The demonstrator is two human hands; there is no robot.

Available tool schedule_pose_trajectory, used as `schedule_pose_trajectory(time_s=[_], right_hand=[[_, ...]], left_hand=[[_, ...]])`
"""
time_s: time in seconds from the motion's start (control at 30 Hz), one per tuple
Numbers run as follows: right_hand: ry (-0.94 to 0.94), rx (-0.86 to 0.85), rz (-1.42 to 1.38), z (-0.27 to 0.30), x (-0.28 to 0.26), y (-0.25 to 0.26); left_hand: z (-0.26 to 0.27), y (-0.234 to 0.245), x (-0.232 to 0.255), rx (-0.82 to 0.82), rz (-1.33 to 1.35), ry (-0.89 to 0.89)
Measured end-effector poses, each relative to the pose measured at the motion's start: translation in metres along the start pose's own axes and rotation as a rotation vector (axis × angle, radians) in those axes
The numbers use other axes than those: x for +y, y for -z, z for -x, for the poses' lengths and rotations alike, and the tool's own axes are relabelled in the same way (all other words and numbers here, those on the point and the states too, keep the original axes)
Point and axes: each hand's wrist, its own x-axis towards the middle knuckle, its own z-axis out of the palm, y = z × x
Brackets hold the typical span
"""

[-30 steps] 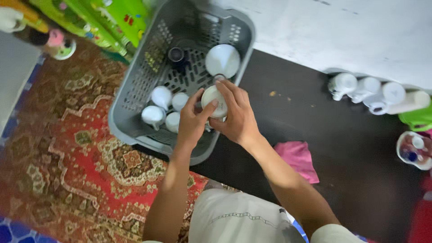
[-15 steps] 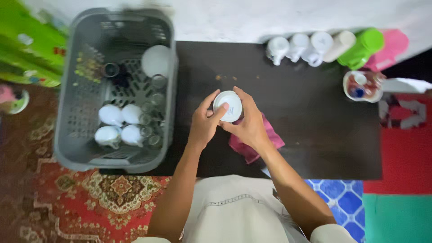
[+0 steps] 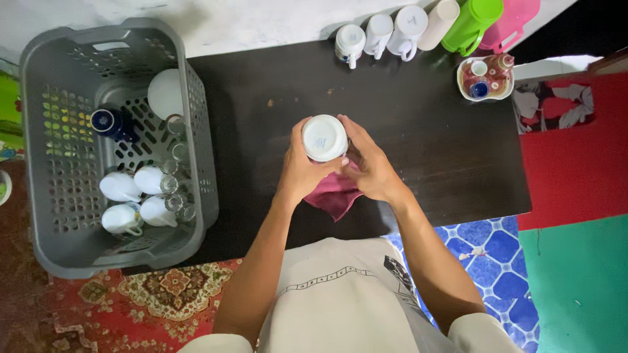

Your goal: The person removes cups one at a time from a dish basket, wipes each one with a cloth, and places them onto the table.

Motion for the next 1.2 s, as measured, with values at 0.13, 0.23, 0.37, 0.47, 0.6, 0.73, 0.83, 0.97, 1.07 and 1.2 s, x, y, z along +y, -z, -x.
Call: schedule_pose_trajectory(time_s=[0.13,0.23,0.37,0.47,0.6,0.73,0.83,0.97,1.07,1.2], right_hand=[[0.091,0.011,0.118,0.002,0.013,0.005],[-0.006,0.106,0.044,0.0,0.035,0.017],[-0.272,0.365,0.284,0.0,0.091,0.041],[-0.391,0.377,0.579,0.003,0.144,0.059],[-0.422,0.112,1.057,0.013,0.181,0.059],[-0.654,0.115,1.05,0.008,0.189,0.053],[-0.719,0.019,0.888,0.011,0.198,0.06],[-0.18,0.069,0.576,0.016,0.202,0.07],[-0.174,0.059,0.244,0.019,0.181,0.075],[-0.348,0.095,-0.33,0.026,0.123,0.07]], left_hand=[[0.004,-0.001,0.001,0.013,-0.014,0.085],[0.006,-0.001,-0.004,0.048,-0.052,0.044],[0.011,-0.001,-0.01,0.057,-0.039,0.008],[0.01,-0.003,-0.012,0.04,-0.026,0.05],[0.014,-0.01,-0.017,0.056,0.032,0.015],[0.014,-0.017,-0.021,0.059,0.093,0.103],[0.013,-0.024,-0.019,0.102,0.076,0.198],[0.013,-0.035,-0.017,0.147,0.163,0.155],[0.012,-0.042,-0.021,0.167,0.211,0.16],[0.014,-0.047,-0.026,0.19,0.296,0.063]])
